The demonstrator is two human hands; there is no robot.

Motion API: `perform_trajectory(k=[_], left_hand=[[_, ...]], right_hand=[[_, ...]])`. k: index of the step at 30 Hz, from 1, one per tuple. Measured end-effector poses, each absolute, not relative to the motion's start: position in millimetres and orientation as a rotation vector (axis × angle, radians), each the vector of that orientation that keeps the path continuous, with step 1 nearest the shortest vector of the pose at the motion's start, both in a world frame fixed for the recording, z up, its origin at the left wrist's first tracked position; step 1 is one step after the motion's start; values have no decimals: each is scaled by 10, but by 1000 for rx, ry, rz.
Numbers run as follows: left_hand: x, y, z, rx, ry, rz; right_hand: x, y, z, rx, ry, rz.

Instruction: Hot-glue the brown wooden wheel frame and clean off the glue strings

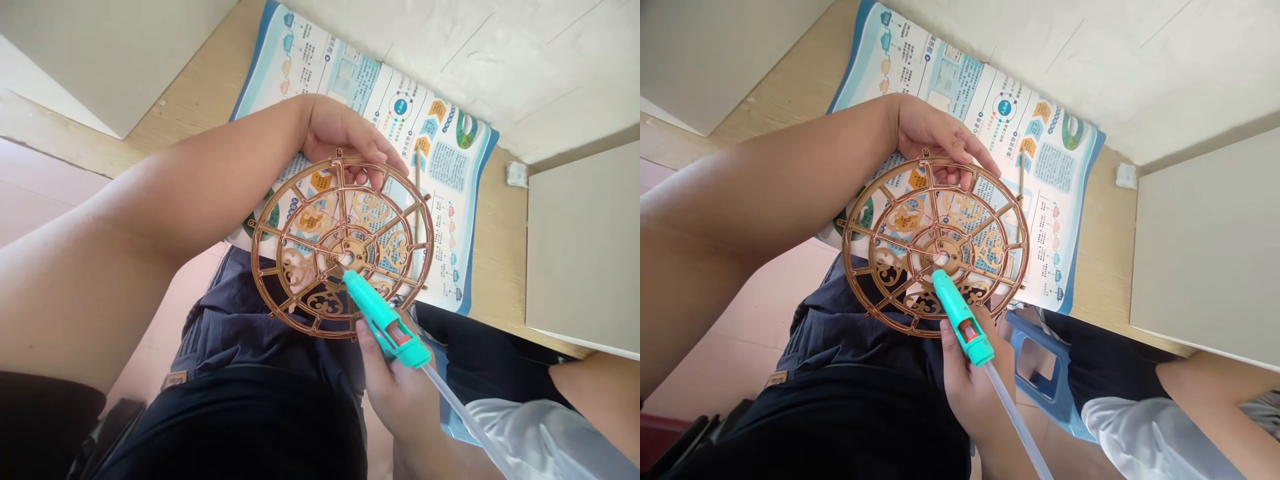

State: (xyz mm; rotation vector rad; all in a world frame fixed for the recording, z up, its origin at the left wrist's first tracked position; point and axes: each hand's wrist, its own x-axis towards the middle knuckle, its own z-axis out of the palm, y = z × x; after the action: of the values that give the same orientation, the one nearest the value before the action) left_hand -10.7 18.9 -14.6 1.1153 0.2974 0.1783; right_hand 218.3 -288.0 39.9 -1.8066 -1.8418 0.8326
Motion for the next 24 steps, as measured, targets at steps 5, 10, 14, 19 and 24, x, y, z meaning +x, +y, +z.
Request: perform_trajectory(k=[5, 10, 14, 19, 24], left_hand=[[-119, 188, -142, 1121, 300, 182], [-115, 182, -144, 1136, 306, 196], [-113, 188, -150, 1135, 303, 192], [-117, 199, -154, 1146, 281, 191], [-124, 188, -154, 1159, 296, 196]], right_hand=[[2165, -2841, 379, -1798, -1863, 758], [2161, -2823, 395, -1796, -1889, 762], [2190, -2796, 401, -1802, -1940, 794], [2214, -2728, 422, -1725, -2044, 820], [2187, -2701, 422, -1705, -2062, 797]])
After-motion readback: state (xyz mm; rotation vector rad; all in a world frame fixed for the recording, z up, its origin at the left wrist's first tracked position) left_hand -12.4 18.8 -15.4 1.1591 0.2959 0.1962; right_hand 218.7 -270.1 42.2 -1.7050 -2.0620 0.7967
